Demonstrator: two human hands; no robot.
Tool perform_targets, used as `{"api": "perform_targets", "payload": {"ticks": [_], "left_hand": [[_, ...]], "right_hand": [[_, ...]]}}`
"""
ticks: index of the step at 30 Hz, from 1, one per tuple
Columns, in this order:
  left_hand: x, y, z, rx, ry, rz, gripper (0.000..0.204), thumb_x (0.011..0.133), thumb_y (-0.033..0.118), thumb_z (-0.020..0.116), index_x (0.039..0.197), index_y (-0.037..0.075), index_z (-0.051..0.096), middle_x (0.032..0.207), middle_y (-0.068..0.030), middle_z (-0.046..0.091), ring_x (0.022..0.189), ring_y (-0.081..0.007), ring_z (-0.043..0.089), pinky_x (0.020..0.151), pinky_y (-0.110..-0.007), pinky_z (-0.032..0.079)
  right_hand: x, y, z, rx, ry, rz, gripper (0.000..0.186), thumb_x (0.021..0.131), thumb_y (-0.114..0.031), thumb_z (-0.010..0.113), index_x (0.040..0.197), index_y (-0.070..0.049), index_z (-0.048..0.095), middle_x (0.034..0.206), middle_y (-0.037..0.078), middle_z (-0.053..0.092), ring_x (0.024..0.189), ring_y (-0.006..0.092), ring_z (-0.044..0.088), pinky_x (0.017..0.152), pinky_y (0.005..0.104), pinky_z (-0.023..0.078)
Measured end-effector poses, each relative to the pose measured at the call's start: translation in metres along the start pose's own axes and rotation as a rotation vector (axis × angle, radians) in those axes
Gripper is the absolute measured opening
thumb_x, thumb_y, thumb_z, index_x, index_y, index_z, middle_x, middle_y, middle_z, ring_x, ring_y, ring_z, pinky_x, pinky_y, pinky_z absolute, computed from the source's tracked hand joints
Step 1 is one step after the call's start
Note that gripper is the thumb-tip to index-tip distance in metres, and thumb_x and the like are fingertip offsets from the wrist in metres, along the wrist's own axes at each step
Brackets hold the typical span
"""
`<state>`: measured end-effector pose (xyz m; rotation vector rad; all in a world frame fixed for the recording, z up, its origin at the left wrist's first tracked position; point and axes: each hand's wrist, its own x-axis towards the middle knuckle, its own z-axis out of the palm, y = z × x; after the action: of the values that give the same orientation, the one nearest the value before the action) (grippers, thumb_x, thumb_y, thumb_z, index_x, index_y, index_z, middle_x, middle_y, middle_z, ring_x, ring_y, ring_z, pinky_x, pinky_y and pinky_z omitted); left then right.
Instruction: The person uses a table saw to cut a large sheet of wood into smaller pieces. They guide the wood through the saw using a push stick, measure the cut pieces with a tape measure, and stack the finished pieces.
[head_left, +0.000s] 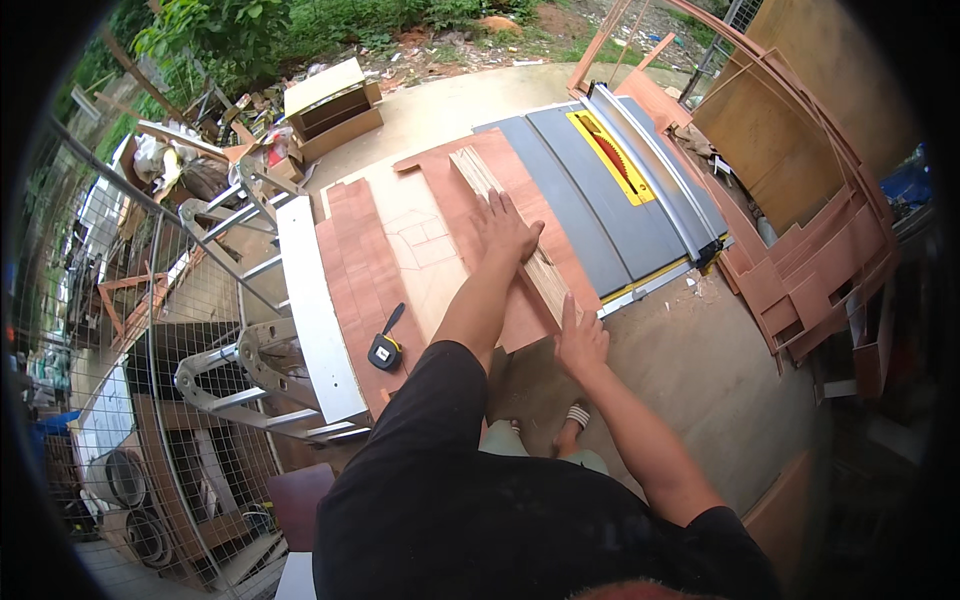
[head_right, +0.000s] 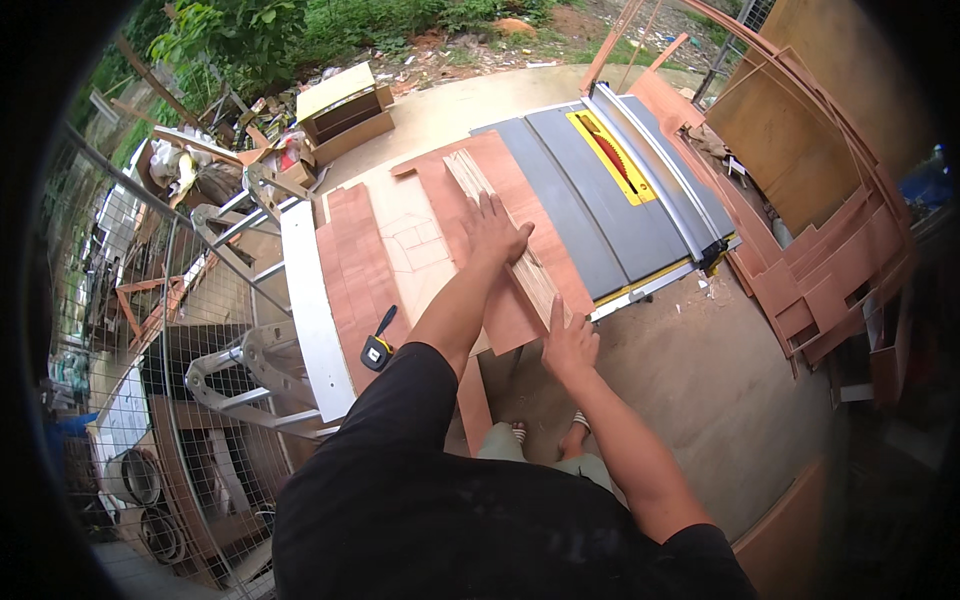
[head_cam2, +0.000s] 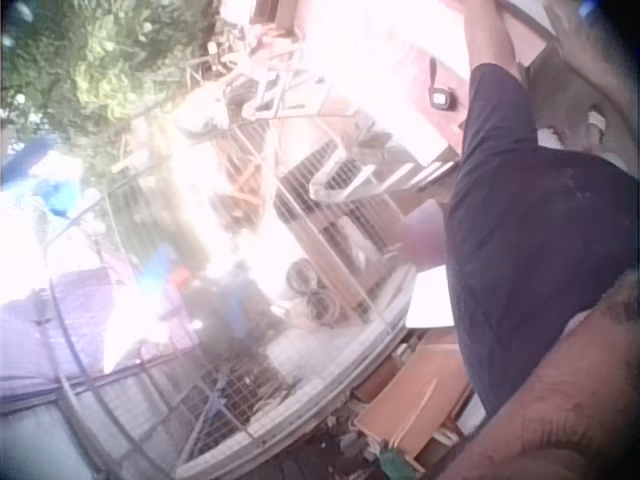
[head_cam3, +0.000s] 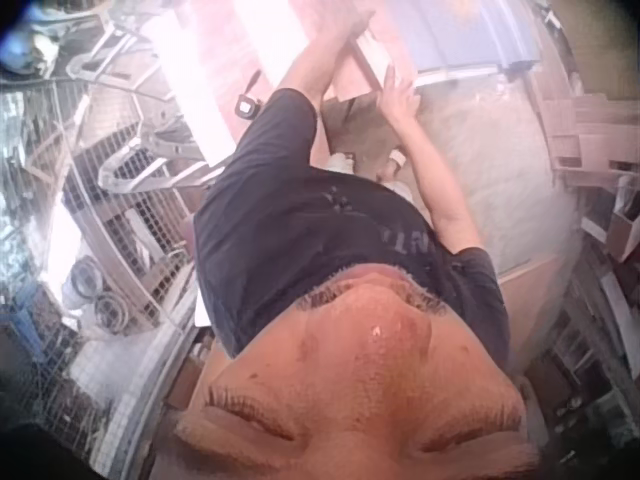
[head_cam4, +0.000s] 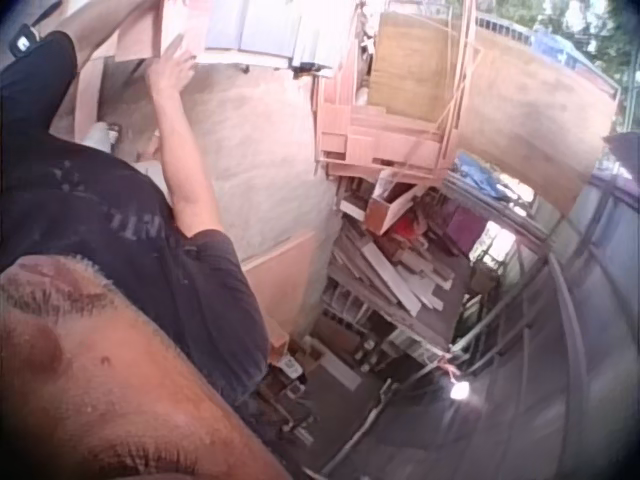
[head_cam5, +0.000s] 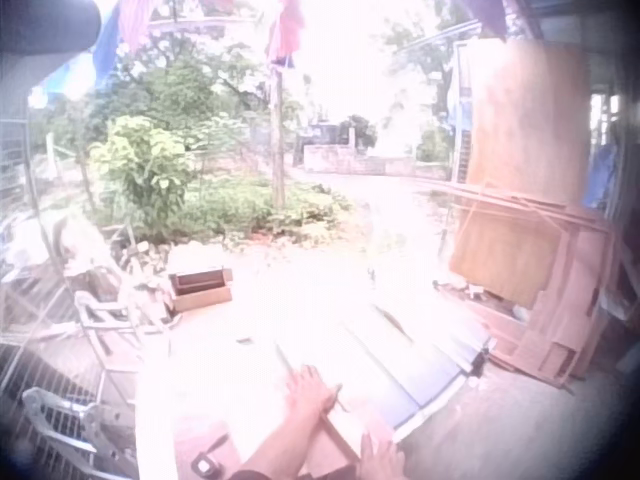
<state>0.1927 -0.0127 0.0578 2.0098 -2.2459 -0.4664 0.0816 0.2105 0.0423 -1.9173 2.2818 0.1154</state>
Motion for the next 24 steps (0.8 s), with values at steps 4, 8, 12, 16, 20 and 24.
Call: {"api": "perform_targets", "payload": {"ticks": [4,8,12,16,20,24], "left_hand": [[0.004,0.005,0.004,0.047,0.017,0.010,0.090,0.095,0.055,0.045,0.159,-0.001,0.014,0.167,-0.0196,0.011,0.153,-0.0411,0.008,0.123,-0.056,0.010],[0.011,0.007,-0.007,0.118,-0.057,-0.005,0.088,0.094,0.051,0.046,0.158,-0.002,0.016,0.166,-0.0203,0.014,0.153,-0.0405,0.012,0.121,-0.054,0.015],[0.022,0.014,-0.038,0.068,-0.180,-0.017,0.088,0.091,0.047,0.048,0.158,-0.001,0.016,0.165,-0.0203,0.017,0.152,-0.0402,0.016,0.119,-0.053,0.019],[0.054,0.009,-0.027,0.064,-0.119,-0.138,0.086,0.088,0.041,0.047,0.160,0.003,0.017,0.167,-0.0164,0.013,0.153,-0.0405,0.011,0.118,-0.057,0.022],[0.060,0.010,-0.021,-0.001,-0.003,-0.108,0.087,0.085,0.028,0.049,0.160,0.004,0.013,0.168,-0.0162,0.005,0.154,-0.0424,0.003,0.123,-0.055,0.016],[0.060,0.015,-0.025,0.051,-0.071,-0.144,0.088,0.084,0.027,0.050,0.160,0.003,0.013,0.168,-0.0177,0.006,0.154,-0.0429,0.004,0.122,-0.055,0.018]], "right_hand": [[0.002,0.005,-0.002,-0.026,-0.016,-0.031,0.095,0.084,-0.033,0.073,0.160,-0.011,0.020,0.119,0.021,0.050,0.101,0.0372,0.058,0.083,0.0509,0.050],[-0.002,0.008,-0.017,0.070,-0.032,-0.060,0.096,0.082,-0.032,0.075,0.159,-0.011,0.021,0.117,0.021,0.050,0.099,0.0366,0.059,0.080,0.0498,0.051],[-0.007,0.016,-0.016,0.133,-0.023,-0.060,0.096,0.082,-0.030,0.075,0.159,-0.010,0.022,0.114,0.020,0.051,0.096,0.0363,0.059,0.075,0.0483,0.053],[-0.005,0.011,-0.006,0.065,-0.032,-0.041,0.094,0.081,-0.029,0.074,0.159,-0.011,0.024,0.113,0.019,0.051,0.093,0.0360,0.059,0.071,0.0482,0.053],[-0.005,0.018,-0.007,0.111,-0.040,-0.064,0.092,0.082,-0.031,0.074,0.158,-0.011,0.026,0.111,0.019,0.051,0.092,0.0359,0.059,0.075,0.0477,0.054],[-0.008,0.029,-0.017,0.257,-0.035,-0.118,0.090,0.084,-0.036,0.073,0.157,-0.011,0.027,0.114,0.020,0.052,0.096,0.0365,0.059,0.079,0.0463,0.054]]}}
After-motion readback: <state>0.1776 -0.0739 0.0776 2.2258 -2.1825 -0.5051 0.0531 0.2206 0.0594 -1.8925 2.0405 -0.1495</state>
